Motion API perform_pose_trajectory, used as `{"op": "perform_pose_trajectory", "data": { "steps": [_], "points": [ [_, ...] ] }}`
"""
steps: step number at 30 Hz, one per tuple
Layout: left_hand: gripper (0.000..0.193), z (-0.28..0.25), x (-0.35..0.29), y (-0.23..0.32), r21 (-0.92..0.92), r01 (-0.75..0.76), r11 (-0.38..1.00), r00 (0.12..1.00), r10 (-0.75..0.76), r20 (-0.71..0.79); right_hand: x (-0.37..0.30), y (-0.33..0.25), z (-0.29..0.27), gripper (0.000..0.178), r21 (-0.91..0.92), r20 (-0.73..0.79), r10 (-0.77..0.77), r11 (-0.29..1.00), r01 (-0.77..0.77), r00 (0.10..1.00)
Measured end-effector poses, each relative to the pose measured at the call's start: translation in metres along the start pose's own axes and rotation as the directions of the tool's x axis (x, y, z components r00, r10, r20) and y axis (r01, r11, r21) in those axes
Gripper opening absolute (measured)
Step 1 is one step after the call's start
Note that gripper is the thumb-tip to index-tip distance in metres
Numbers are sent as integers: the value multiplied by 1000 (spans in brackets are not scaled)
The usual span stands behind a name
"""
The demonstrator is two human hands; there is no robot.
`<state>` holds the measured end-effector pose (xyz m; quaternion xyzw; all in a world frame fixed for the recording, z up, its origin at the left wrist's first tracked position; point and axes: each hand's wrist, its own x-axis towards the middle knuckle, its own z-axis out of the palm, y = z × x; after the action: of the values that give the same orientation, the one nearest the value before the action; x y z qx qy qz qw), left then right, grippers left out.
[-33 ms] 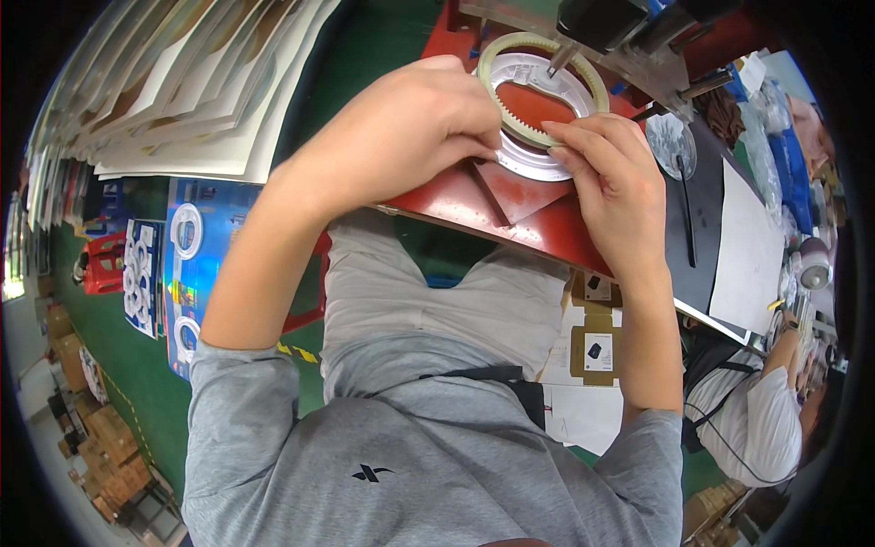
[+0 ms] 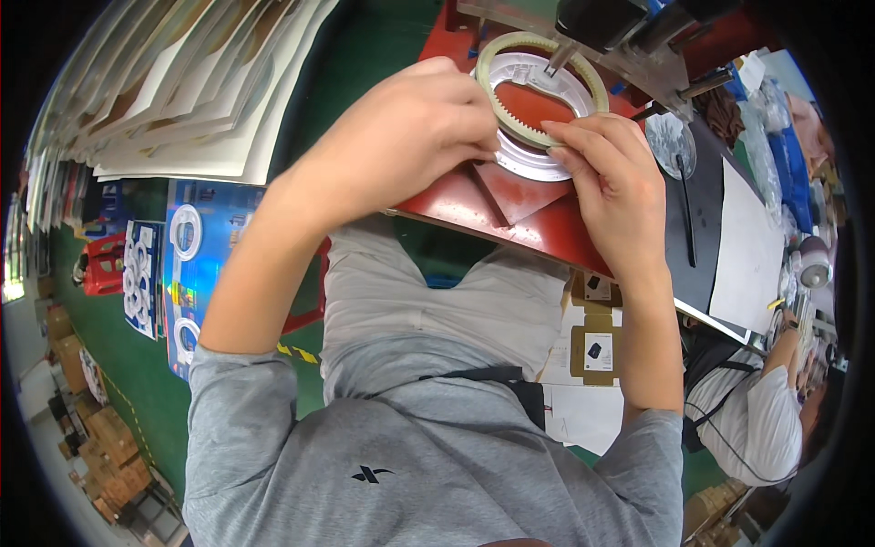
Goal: Apply adhesive to a circular component using a brush and place it into an assembly machine for pressing.
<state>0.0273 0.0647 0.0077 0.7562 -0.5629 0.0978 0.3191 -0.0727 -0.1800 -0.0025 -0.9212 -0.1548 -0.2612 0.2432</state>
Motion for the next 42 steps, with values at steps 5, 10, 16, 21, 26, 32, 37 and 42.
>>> {"op": "perform_pose_trajectory", "data": {
  "steps": [5, 10, 16, 21, 26, 32, 37, 42],
  "points": [
    [31, 5, -20, 24, 231, 28, 972, 998, -13, -65, 1, 0, -1, 24, -14, 9, -28, 1000, 28, 1000],
    [31, 19, -26, 31, 153, 130, 980, 981, -105, -164, 2, -1, -3, 24, -48, 11, -66, 997, 66, 998],
    [29, 27, -32, 27, 78, 166, 983, 967, -146, -209, -1, -13, -3, 23, -116, 10, -77, 990, 78, 997],
    [33, 32, -38, 34, 65, 223, 973, 949, -202, -242, -6, -24, 7, 23, -135, -53, -75, 989, 67, 996],
    [32, 36, -41, 37, -37, 278, 960, 912, -276, -304, -7, -42, 11, 25, -133, -52, 11, 991, -18, 999],
    [16, 40, -31, 30, -107, 301, 948, 832, -316, -456, -5, -47, 12, 22, -130, -46, 41, 990, -46, 998],
    [12, 42, -13, 28, -100, 403, 910, 778, -398, -486, -4, -42, 16, 17, -180, -70, -25, 984, 12, 997],
    [15, 53, 4, 12, 28, 405, 914, 749, -314, -583, -3, -43, 15, 17, -175, -59, -14, 985, 3, 998]
  ]
}}
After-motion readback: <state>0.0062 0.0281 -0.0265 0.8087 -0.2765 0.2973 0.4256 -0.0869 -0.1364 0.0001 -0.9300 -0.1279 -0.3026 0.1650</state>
